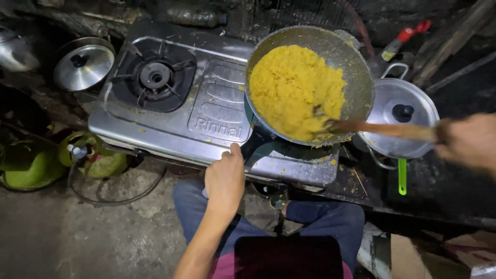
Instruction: Stirring a thick yellow food mixture in a frying pan on a gas stove using a wooden spatula.
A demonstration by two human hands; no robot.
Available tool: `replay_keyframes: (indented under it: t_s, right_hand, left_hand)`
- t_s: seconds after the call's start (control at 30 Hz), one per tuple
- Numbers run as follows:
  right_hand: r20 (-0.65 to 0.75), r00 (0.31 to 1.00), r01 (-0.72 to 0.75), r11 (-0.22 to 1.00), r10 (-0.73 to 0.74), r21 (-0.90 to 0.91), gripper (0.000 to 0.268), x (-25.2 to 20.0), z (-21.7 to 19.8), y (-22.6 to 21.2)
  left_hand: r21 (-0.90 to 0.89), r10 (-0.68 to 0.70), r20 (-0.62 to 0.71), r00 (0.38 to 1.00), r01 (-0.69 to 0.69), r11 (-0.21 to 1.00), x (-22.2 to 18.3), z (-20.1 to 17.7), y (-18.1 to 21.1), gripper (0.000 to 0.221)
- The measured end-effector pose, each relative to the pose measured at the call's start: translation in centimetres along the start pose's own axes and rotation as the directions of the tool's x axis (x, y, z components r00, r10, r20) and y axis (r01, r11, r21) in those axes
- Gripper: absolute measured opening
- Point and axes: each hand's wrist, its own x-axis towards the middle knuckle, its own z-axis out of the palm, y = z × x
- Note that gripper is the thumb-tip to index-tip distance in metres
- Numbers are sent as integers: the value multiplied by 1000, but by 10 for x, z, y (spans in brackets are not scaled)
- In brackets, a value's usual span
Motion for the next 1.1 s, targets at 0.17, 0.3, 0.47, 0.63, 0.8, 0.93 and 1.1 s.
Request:
replay_keyframes:
  t_s: [0.17, 0.3, 0.47, 0.63, 0.8, 0.93, 1.1]
  right_hand:
    - [117, 990, -104, 970, 80, 219, 46, -66, -63, -146]
    - [206, 965, -244, 853, 164, 462, 49, -53, -24, -178]
    - [364, 921, -373, 580, 138, 724, 40, -80, -122, -193]
    - [479, 877, -481, 82, 40, 873, 31, -86, -105, -205]
    - [492, 863, -496, -365, -111, 788, 31, -94, -71, -218]
    - [481, 840, -531, -562, -252, 634, 29, -106, -51, -217]
    - [530, 845, -511, -389, -64, 767, 24, -105, -15, -173]
  left_hand:
    - [19, -3, -7, 1000, 3, 1000, -1, 2, -1, 12]
    - [-47, -2, 29, 1000, 3, 999, 2, 1, -4, 21]
    - [-161, 15, 55, 998, -6, 987, 5, 12, -15, 34]
    - [-176, -2, 118, 993, 23, 984, 13, 17, -23, 35]
    - [-166, -12, 136, 991, 34, 985, 14, 8, -23, 33]
    - [-169, -18, 105, 994, 36, 985, 15, 6, -21, 28]
    - [-148, -27, 248, 968, 65, 987, 17, 4, -21, 28]
